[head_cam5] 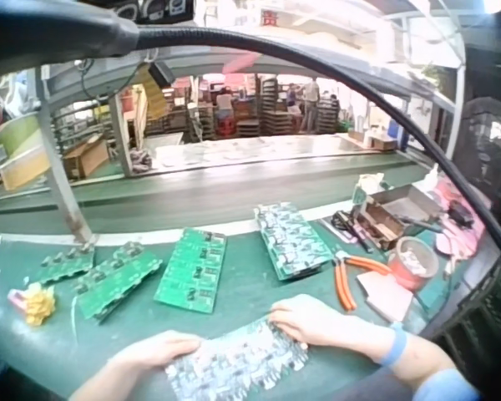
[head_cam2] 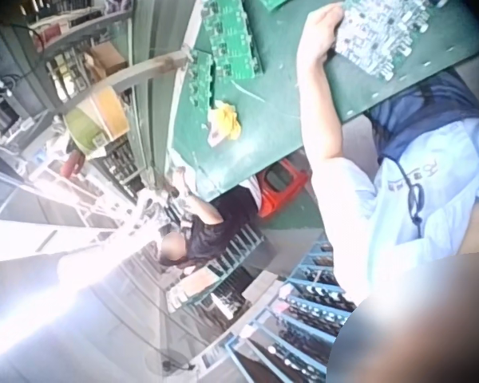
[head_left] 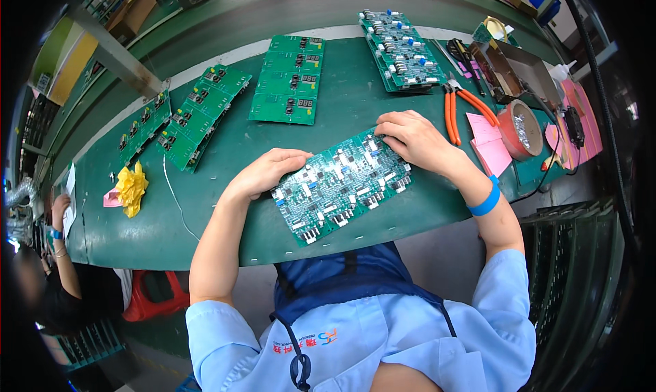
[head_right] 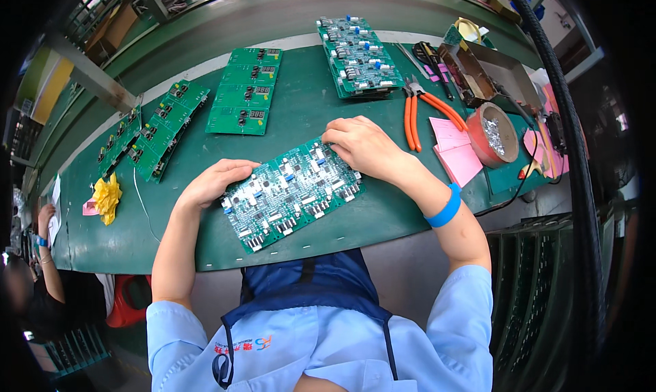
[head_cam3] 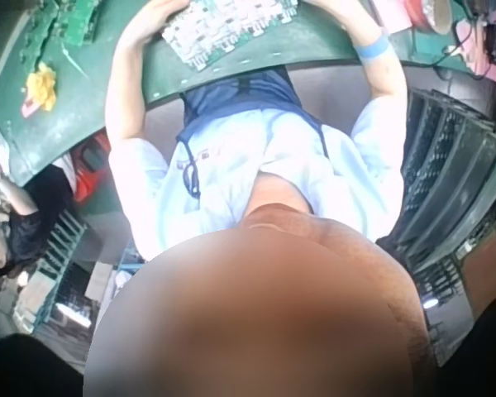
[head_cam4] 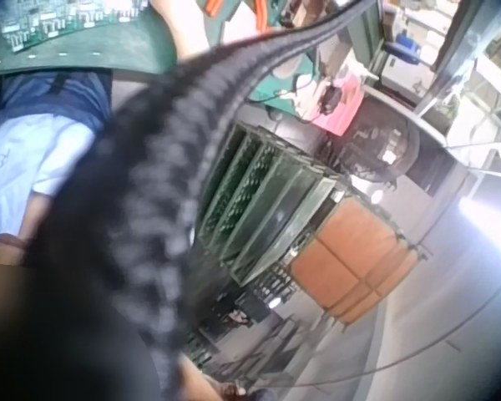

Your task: The person solders components onto a printed circuit board using a soldering iron and pliers.

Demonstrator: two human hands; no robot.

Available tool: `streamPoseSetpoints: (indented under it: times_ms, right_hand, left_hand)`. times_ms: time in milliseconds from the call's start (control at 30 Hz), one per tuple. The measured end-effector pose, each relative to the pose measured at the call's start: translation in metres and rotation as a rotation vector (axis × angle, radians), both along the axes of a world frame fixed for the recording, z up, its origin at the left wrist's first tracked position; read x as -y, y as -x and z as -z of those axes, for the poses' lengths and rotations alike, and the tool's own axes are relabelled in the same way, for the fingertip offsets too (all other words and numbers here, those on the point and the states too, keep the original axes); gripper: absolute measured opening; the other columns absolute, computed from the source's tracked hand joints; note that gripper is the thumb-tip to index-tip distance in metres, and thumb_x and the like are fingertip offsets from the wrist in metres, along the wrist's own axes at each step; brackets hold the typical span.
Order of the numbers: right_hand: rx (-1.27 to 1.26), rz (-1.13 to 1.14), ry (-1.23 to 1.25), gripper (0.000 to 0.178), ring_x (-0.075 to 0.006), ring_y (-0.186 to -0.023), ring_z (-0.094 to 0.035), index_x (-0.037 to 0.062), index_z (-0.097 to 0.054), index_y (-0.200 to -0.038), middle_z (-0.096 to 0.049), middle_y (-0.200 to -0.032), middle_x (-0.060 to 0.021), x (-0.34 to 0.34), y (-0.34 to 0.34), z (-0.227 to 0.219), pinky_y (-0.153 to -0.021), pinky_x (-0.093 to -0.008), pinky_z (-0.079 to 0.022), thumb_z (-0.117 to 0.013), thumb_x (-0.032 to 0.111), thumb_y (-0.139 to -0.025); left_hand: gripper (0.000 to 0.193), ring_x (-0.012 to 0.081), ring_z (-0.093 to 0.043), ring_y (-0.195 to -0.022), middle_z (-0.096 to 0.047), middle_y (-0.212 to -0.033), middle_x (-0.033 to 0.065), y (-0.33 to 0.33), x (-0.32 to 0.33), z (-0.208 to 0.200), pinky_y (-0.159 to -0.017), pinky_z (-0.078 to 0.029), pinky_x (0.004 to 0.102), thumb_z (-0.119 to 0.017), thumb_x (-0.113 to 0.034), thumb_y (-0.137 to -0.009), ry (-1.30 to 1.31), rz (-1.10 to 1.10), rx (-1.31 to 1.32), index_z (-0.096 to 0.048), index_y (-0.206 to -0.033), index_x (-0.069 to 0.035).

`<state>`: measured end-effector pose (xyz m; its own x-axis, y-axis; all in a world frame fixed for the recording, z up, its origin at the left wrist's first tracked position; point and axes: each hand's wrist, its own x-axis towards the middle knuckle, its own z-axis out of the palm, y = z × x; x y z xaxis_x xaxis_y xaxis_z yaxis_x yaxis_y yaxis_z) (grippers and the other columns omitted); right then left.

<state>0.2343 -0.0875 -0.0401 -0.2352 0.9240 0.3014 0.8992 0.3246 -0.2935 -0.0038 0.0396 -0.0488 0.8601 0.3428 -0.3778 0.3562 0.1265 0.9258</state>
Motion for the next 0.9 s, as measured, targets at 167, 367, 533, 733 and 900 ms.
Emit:
streamPoseSetpoints:
  times_ms: [167, 367, 533, 733, 900]
  right_hand:
    - [-0.198, 0.085, 0.100, 0.017, -0.0219, -0.080, -0.049, 0.0025, -0.049, -0.084, -0.050, -0.087, -0.0079, -0.004, 0.009, -0.004, -0.072, -0.0299, -0.038, -0.053, 0.006, -0.068]
    - [-0.623, 0.246, -0.169, 0.015, -0.0150, -0.071, -0.051, -0.0006, -0.047, -0.078, -0.051, -0.076, -0.0072, -0.004, -0.010, 0.008, -0.067, -0.0249, -0.040, -0.056, 0.003, -0.066]
    - [-0.991, 0.343, -0.078, 0.013, -0.0108, -0.073, -0.050, 0.0002, -0.049, -0.084, -0.052, -0.083, -0.0062, 0.006, -0.024, 0.002, -0.067, -0.0212, -0.040, -0.049, 0.011, -0.077]
    - [-1.401, 0.337, -0.124, 0.032, -0.0125, -0.081, -0.051, -0.0013, -0.041, -0.103, -0.050, -0.090, -0.0081, 0.010, -0.023, -0.018, -0.068, -0.0236, -0.042, -0.043, 0.023, -0.082]
    - [-1.391, 0.367, -0.088, 0.044, -0.0120, -0.086, -0.049, -0.0052, -0.033, -0.112, -0.046, -0.103, -0.0101, -0.007, -0.027, -0.041, -0.070, -0.0237, -0.040, -0.044, 0.024, -0.081]
  left_hand:
    - [0.029, 0.0099, -0.050, -0.080, -0.055, -0.091, 0.0069, 0.001, -0.001, -0.002, -0.072, -0.039, 0.0212, -0.042, -0.014, -0.079, 0.041, 0.030, 0.008, -0.049, -0.100, 0.005]
    - [0.028, 0.0102, -0.050, -0.081, -0.055, -0.091, 0.0079, 0.001, 0.001, -0.008, -0.073, -0.039, 0.0215, -0.040, -0.012, -0.079, 0.056, 0.007, 0.003, -0.049, -0.100, 0.005]
    - [0.027, 0.0126, -0.051, -0.082, -0.055, -0.092, 0.0097, 0.001, 0.000, -0.013, -0.073, -0.040, 0.0229, -0.041, -0.010, -0.078, 0.123, -0.159, 0.070, -0.049, -0.099, 0.006]
    - [0.031, 0.0145, -0.050, -0.089, -0.050, -0.101, 0.0107, -0.045, 0.002, -0.049, -0.079, -0.038, 0.0265, -0.035, -0.012, -0.081, 0.285, -0.378, 0.468, -0.042, -0.106, 0.005]
    - [0.031, 0.0145, -0.049, -0.089, -0.049, -0.101, 0.0085, -0.126, 0.005, -0.054, -0.076, -0.040, 0.0272, -0.035, -0.013, -0.083, 0.142, -0.434, 0.557, -0.036, -0.110, 0.002]
